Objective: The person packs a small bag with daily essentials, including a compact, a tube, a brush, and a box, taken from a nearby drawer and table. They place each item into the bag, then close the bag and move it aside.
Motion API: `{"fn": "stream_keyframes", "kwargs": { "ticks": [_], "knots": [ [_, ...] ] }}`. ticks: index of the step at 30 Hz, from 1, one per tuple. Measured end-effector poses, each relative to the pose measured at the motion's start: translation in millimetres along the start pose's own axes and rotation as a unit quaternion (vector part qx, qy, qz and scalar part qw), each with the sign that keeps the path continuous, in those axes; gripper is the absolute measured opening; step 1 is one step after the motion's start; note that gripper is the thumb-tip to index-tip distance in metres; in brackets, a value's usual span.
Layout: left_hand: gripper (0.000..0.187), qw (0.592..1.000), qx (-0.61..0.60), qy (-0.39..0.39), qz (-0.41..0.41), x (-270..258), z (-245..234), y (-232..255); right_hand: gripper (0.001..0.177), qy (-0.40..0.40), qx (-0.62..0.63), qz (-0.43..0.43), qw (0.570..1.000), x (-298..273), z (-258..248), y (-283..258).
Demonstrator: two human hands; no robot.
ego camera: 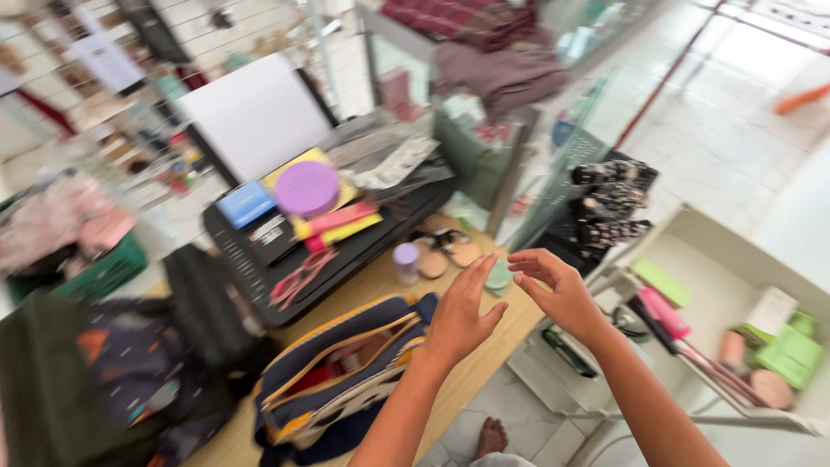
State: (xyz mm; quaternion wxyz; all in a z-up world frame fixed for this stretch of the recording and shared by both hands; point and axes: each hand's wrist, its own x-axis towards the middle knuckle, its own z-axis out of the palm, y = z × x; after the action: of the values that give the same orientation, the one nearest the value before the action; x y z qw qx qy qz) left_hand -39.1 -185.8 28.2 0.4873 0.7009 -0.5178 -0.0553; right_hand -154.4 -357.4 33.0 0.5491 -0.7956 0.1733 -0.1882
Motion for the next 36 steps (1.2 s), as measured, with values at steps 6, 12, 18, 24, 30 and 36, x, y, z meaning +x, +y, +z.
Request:
{"fn": "stream_keyframes", "kwargs": {
  "ticks": [6,12,18,24,30,36],
  "knots": [
    [0.08,0.998,-0.023,-0.06,0.015,47,75,12,0.032,0.103,-0.067,0.034,0.992,-26,-90,39],
    [0.075,0.994,-0.04,-0.097,0.041,83,150,21,0.03,0.186,-0.087,0.135,0.969,-60,-167,88],
    [0.069,0.987,-0.06,-0.129,0.073,99,209,30,0.034,0.219,-0.201,0.195,0.935,-87,-195,137],
    [0.062,0.978,-0.065,-0.18,0.079,98,241,34,0.049,0.22,-0.279,0.202,0.913,-109,-178,154],
    [0.057,0.973,-0.068,-0.192,0.108,98,254,26,0.059,0.201,-0.398,0.188,0.875,-99,-162,156],
    [0.052,0.971,-0.078,-0.205,0.096,101,252,18,0.054,0.177,-0.475,0.18,0.843,-92,-156,168]
  ]
}}
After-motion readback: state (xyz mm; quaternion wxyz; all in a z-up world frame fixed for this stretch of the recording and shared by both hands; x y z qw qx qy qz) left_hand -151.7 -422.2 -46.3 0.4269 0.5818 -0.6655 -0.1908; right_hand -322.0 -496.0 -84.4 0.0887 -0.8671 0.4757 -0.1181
